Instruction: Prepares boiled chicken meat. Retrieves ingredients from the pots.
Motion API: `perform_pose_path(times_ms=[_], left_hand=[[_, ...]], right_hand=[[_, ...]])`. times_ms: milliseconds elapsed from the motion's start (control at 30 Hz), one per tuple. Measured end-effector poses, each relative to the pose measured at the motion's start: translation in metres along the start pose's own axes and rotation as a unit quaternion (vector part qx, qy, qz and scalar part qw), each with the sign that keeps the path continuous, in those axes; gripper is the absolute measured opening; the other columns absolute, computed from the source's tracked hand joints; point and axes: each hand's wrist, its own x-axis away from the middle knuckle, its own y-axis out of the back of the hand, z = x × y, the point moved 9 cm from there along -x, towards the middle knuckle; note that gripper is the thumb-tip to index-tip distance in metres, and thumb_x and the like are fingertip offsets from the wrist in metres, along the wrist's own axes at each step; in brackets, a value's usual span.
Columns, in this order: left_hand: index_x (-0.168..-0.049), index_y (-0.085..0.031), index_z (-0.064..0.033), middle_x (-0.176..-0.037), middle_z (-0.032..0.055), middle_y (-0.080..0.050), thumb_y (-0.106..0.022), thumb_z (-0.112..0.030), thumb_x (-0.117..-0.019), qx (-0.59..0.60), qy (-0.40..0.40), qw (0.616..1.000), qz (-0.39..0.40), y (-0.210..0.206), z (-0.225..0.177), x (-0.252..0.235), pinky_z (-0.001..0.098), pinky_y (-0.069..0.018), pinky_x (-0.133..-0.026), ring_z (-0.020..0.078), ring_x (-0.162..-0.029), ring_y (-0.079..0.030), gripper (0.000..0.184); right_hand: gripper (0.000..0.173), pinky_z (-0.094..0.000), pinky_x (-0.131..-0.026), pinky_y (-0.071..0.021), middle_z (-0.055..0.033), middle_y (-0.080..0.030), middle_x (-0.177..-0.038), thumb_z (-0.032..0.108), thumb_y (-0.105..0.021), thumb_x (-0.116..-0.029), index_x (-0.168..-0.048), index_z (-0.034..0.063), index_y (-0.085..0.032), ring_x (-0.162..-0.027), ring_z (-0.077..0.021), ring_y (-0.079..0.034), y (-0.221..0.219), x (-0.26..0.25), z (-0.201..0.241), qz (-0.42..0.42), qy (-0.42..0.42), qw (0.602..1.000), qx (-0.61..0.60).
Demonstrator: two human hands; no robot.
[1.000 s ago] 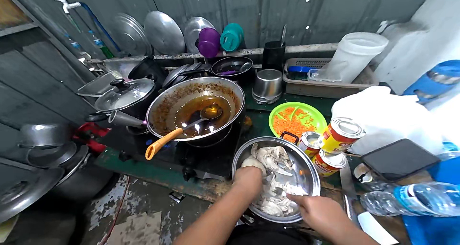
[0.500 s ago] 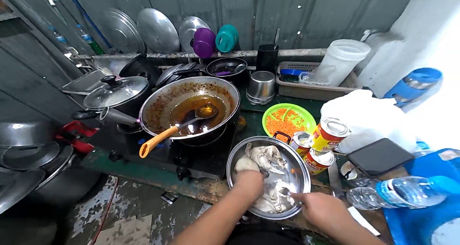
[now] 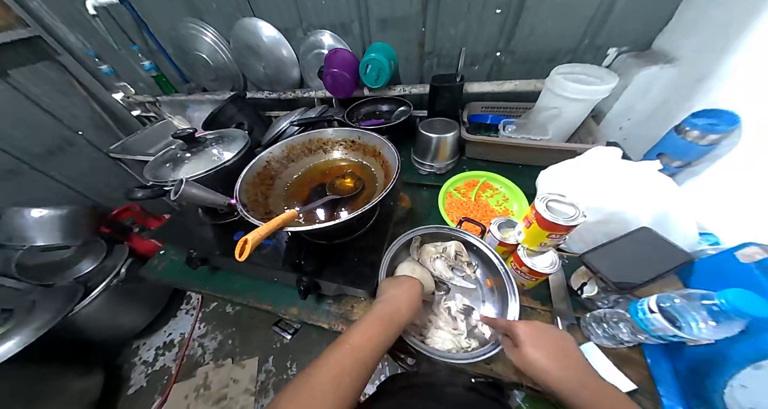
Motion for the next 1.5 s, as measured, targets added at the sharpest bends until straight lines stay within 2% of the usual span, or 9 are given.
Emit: perform_pose_path(times_ms=[233, 433, 667, 767, 833, 1000, 1167, 1400, 1500], left_hand=[[-0.126, -0.07, -0.0148, -0.128, 0.0142, -0.069, -0.047, -0.03, -0.1059, 0.04, -0.003, 0.999, -0.018, 0.005, 0.002, 0.007, 0.0633, -0.0502, -0.098, 0.0355, -0.123, -0.064, 0.034], [-0.125, -0.071, -0.0166, -0.127, 0.0135, -0.07, -0.049, -0.031, -0.1043, 0.041, 0.012, 0.999, -0.013, 0.008, 0.003, -0.001, 0.0643, -0.0502, -0.097, 0.0356, -0.122, -0.065, 0.033], [-0.125, -0.071, -0.0149, -0.129, 0.0157, -0.069, -0.054, -0.03, -0.1022, 0.026, 0.029, 0.999, 0.004, 0.003, 0.001, -0.007, 0.0664, -0.0501, -0.096, 0.0382, -0.122, -0.064, 0.032], [-0.125, -0.07, -0.0151, -0.129, 0.0152, -0.069, -0.052, -0.029, -0.1025, 0.029, 0.032, 0.999, 0.003, 0.0, 0.0, -0.007, 0.0658, -0.0502, -0.096, 0.0375, -0.122, -0.064, 0.032], [-0.125, -0.07, -0.0148, -0.129, 0.0149, -0.069, -0.052, -0.03, -0.1027, 0.03, 0.036, 0.999, 0.003, -0.001, 0.004, -0.006, 0.065, -0.0502, -0.096, 0.0368, -0.123, -0.064, 0.033], [-0.125, -0.069, -0.0131, -0.129, 0.0161, -0.068, -0.05, -0.029, -0.1042, 0.028, 0.017, 0.999, 0.005, -0.006, 0.005, -0.002, 0.0655, -0.05, -0.097, 0.0377, -0.124, -0.063, 0.033], [-0.127, -0.069, -0.0144, -0.131, 0.0154, -0.068, -0.049, -0.03, -0.1044, 0.024, 0.022, 0.999, -0.001, -0.007, 0.009, 0.0, 0.0656, -0.0499, -0.097, 0.0375, -0.124, -0.063, 0.034], [-0.127, -0.069, -0.0132, -0.13, 0.016, -0.068, -0.048, -0.03, -0.1052, 0.029, 0.012, 0.999, -0.007, -0.004, 0.007, 0.01, 0.0647, -0.0501, -0.097, 0.0373, -0.124, -0.064, 0.034], [-0.128, -0.068, -0.0135, -0.13, 0.0158, -0.068, -0.047, -0.032, -0.1067, 0.06, 0.003, 0.998, -0.016, -0.003, 0.0, 0.009, 0.0637, -0.05, -0.099, 0.0367, -0.124, -0.063, 0.035]], right_hand=[[0.053, -0.0624, -0.1, -0.0477, -0.0182, -0.072, -0.123, 0.02, -0.041, -0.1052, -0.155, 0.0384, -0.047, -0.118, -0.0398, -0.067, -0.003, -0.019, 0.022, -0.001, -0.004, 1.0, 0.031], [0.054, -0.0611, -0.101, -0.0468, -0.0176, -0.072, -0.123, 0.021, -0.041, -0.1057, -0.155, 0.041, -0.046, -0.119, -0.0401, -0.066, -0.002, -0.024, 0.016, 0.003, 0.004, 0.999, 0.034], [0.05, -0.0641, -0.098, -0.0477, -0.018, -0.073, -0.12, 0.021, -0.045, -0.1049, -0.15, 0.0389, -0.055, -0.116, -0.0414, -0.067, 0.013, -0.005, 0.003, -0.023, 0.034, 0.999, 0.008], [0.049, -0.0661, -0.099, -0.0468, -0.0218, -0.073, -0.118, 0.021, -0.044, -0.1045, -0.15, 0.0357, -0.055, -0.114, -0.0448, -0.067, -0.005, -0.006, 0.023, 0.004, 0.066, 0.998, 0.025], [0.048, -0.0638, -0.1, -0.046, -0.0208, -0.074, -0.116, 0.022, -0.045, -0.1044, -0.149, 0.0362, -0.056, -0.114, -0.0429, -0.068, -0.014, -0.003, 0.034, 0.015, 0.081, 0.996, 0.038], [0.049, -0.0639, -0.099, -0.048, -0.0178, -0.072, -0.124, 0.022, -0.046, -0.1043, -0.15, 0.0376, -0.054, -0.118, -0.0412, -0.066, 0.004, -0.013, -0.004, -0.011, 0.016, 1.0, -0.008], [0.048, -0.0639, -0.101, -0.046, -0.019, -0.074, -0.118, 0.022, -0.045, -0.1047, -0.149, 0.0374, -0.056, -0.115, -0.042, -0.068, -0.016, -0.004, 0.02, 0.021, 0.069, 0.997, 0.03], [0.048, -0.0653, -0.098, -0.0487, -0.0133, -0.071, -0.129, 0.021, -0.046, -0.1047, -0.147, 0.0401, -0.057, -0.12, -0.0392, -0.066, 0.016, -0.011, -0.02, -0.021, 0.022, 0.999, -0.036], [0.048, -0.0636, -0.096, -0.0507, -0.0141, -0.071, -0.129, 0.021, -0.046, -0.1043, -0.147, 0.0374, -0.058, -0.12, -0.0388, -0.066, 0.013, -0.008, -0.019, 0.0, -0.015, 1.0, 0.005]])
